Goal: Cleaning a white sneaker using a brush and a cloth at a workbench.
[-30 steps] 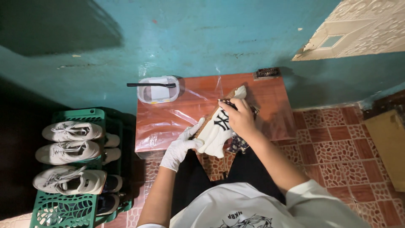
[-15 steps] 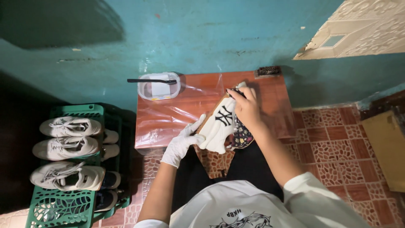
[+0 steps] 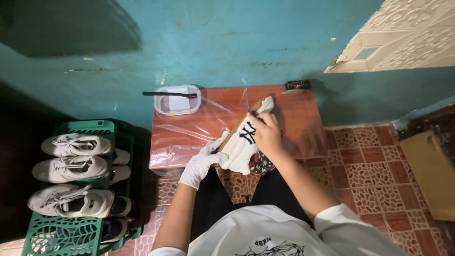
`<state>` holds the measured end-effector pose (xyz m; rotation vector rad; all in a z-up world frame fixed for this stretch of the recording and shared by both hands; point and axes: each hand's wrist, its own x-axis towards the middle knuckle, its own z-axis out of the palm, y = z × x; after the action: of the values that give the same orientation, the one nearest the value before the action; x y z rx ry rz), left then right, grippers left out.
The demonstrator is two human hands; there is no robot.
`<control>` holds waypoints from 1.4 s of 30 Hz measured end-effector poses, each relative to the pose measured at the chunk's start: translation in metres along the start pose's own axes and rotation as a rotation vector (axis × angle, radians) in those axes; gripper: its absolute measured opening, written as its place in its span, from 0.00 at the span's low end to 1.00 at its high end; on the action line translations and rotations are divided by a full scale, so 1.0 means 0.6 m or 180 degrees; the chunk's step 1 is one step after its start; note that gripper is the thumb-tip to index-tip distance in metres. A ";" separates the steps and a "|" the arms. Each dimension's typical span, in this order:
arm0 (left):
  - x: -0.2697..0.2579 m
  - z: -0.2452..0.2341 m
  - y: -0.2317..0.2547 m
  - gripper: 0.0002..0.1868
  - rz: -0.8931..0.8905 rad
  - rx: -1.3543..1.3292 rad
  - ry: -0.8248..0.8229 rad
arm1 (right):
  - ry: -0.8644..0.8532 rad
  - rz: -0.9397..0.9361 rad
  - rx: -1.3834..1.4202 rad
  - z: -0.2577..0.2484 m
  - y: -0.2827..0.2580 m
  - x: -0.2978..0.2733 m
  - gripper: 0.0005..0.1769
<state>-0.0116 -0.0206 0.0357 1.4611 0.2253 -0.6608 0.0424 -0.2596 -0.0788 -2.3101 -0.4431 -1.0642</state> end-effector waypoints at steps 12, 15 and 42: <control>0.024 -0.042 -0.065 0.45 0.0133 0.0029 -0.0082 | -0.0277 0.0019 0.0126 -0.034 0.016 0.012 0.23; 0.037 -0.053 -0.088 0.46 0.0310 0.0157 -0.0224 | -0.0286 0.0078 0.0341 -0.080 -0.023 0.078 0.30; 0.039 -0.058 -0.090 0.48 0.0439 0.0261 -0.0388 | -0.0252 -0.0580 -0.0329 -0.064 0.032 0.023 0.23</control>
<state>-0.0132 0.0076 -0.0264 1.4942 0.0025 -0.6503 0.0379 -0.2972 -0.0544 -2.4468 -0.6547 -1.1068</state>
